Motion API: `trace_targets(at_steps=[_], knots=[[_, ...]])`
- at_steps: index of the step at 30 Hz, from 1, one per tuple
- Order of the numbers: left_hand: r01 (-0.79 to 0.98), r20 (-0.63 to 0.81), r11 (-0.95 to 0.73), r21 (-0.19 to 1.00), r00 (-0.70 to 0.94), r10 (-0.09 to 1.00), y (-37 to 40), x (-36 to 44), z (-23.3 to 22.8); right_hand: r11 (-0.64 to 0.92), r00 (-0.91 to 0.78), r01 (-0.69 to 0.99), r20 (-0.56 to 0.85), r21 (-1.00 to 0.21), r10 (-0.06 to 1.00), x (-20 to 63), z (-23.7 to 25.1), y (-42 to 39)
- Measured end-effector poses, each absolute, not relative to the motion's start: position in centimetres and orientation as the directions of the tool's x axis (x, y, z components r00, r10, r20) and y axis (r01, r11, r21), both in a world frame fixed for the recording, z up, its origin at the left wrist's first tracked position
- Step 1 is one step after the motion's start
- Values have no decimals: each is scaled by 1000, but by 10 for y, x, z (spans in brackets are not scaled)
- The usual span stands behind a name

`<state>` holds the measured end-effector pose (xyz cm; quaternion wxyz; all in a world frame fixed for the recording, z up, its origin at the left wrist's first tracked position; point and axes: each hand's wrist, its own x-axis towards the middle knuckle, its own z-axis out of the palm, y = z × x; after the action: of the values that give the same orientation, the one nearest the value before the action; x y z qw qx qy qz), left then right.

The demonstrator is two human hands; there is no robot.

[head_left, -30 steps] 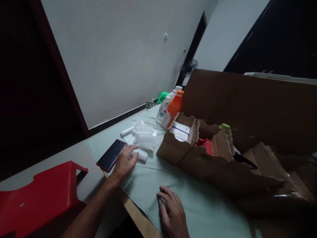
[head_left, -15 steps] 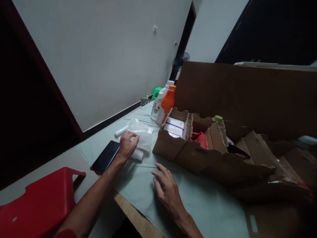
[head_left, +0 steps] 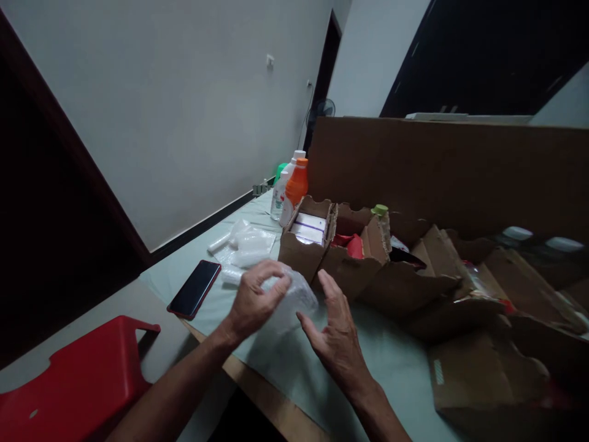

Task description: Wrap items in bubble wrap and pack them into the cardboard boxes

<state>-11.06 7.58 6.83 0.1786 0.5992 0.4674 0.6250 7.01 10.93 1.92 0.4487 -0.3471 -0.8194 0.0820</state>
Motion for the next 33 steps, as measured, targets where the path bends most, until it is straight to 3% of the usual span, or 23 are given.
trace_targets(at_steps=[7,12,17,20,28,30,33], knots=[[438,684,-644,627,87,724,24,-32,22,577,-380,402,444,-711,812,129,-17,107],[404,717,-721,563,194,669,-10,-24,-6,473,-409,448,296,-758,863,191,-27,101],[549,546,-491,676,74,835,5,-65,-19,344,-399,555,120,-757,909,246,-44,86],[640,457,-384,666,57,888,31,-87,-18,282,-373,605,48,-745,927,269,-49,72],[648,268,-565,511,505,821,44,-80,-8,439,-437,692,152,-574,887,231,-47,46],[670,221,-548,501,514,829,44,-76,-13,460,-413,648,228,-607,882,210,-41,49],[700,210,-506,504,470,858,54,-75,-21,411,-277,498,310,-764,910,190,-25,56]])
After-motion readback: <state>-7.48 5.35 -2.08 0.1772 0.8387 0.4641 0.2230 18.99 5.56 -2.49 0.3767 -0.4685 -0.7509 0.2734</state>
